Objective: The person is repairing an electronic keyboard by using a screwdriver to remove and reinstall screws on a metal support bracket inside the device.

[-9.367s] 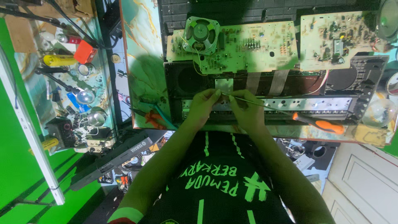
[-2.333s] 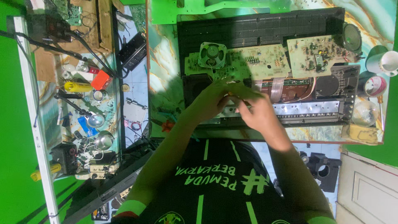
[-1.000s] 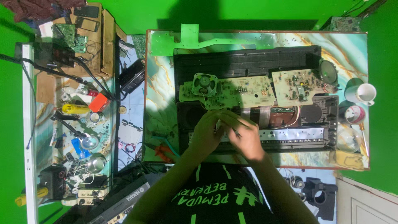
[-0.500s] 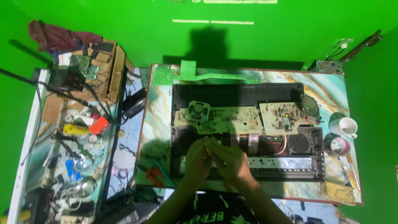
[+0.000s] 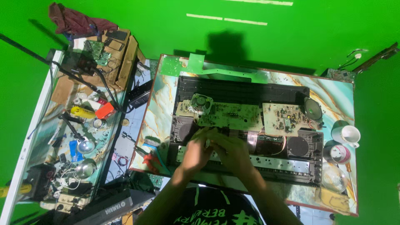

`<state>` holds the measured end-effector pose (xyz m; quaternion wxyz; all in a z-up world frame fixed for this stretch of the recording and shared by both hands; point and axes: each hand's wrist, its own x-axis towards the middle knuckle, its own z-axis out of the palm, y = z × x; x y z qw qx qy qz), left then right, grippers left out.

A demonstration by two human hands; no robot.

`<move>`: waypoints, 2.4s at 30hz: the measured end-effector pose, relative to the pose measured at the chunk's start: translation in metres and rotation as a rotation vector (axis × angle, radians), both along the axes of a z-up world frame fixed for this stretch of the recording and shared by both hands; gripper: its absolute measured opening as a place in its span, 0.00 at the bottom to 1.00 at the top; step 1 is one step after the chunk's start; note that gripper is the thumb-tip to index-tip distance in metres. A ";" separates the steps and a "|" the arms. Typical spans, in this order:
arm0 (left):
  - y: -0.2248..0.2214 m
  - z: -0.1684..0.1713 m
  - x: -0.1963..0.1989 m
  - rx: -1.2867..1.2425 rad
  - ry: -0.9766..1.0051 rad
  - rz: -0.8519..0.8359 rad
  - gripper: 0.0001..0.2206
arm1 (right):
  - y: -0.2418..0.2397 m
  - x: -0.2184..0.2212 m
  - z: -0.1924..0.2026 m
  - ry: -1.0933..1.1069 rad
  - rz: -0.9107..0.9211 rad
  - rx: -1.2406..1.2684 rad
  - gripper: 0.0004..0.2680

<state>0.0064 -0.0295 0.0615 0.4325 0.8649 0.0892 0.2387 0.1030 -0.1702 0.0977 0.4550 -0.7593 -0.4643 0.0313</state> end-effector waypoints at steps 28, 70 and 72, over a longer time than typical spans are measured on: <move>0.003 -0.013 -0.005 -0.161 -0.083 -0.138 0.19 | 0.006 -0.009 -0.007 0.063 -0.015 -0.104 0.12; 0.055 -0.004 0.013 0.073 0.002 -0.314 0.15 | 0.001 -0.012 -0.055 0.183 -0.054 -0.191 0.07; 0.058 -0.002 0.006 0.054 0.034 -0.335 0.14 | -0.002 -0.026 -0.059 0.133 -0.071 -0.246 0.06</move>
